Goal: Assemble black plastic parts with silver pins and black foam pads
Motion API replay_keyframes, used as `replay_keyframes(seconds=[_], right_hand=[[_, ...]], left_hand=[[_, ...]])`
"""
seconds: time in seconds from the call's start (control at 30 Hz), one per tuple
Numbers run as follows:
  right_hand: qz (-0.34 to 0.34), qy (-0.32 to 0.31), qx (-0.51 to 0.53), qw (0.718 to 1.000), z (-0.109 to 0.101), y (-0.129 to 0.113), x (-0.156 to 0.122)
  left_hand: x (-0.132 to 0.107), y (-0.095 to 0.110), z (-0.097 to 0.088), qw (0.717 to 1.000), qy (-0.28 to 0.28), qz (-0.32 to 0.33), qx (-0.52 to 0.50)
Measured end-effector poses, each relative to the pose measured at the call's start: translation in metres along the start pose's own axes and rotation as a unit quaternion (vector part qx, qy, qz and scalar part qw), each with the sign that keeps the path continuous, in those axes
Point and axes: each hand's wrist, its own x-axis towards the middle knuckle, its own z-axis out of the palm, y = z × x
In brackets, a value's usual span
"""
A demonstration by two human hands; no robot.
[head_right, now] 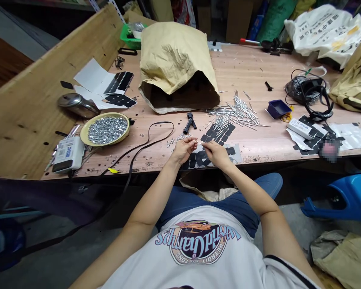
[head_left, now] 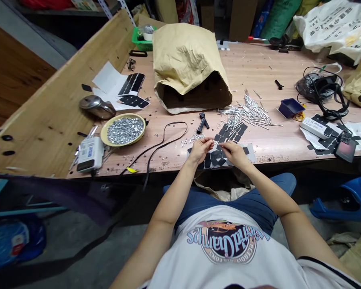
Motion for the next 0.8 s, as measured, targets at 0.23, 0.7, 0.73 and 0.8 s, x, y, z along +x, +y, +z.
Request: replay_keyframes(seconds=[0.23,0.7,0.73,0.8], right_hand=[[0.009,-0.024,-0.042,0.999,-0.007,-0.011,-0.006],[0.04,-0.054,0.073,0.995,-0.011,-0.01,-0.012],[0.048,-0.054,0.075,0.995,-0.012,-0.011,-0.012],[0.054,-0.054,0.075,0.994,-0.012,-0.012,-0.014]], left_hand=[[-0.013,-0.006,0.005,0.999,-0.02,-0.001,-0.033],[-0.02,-0.004,0.0,0.962,-0.07,0.173,0.201],[-0.02,-0.004,0.001,0.961,-0.07,0.172,0.205],[-0.021,-0.006,0.002,0.961,-0.07,0.169,0.209]])
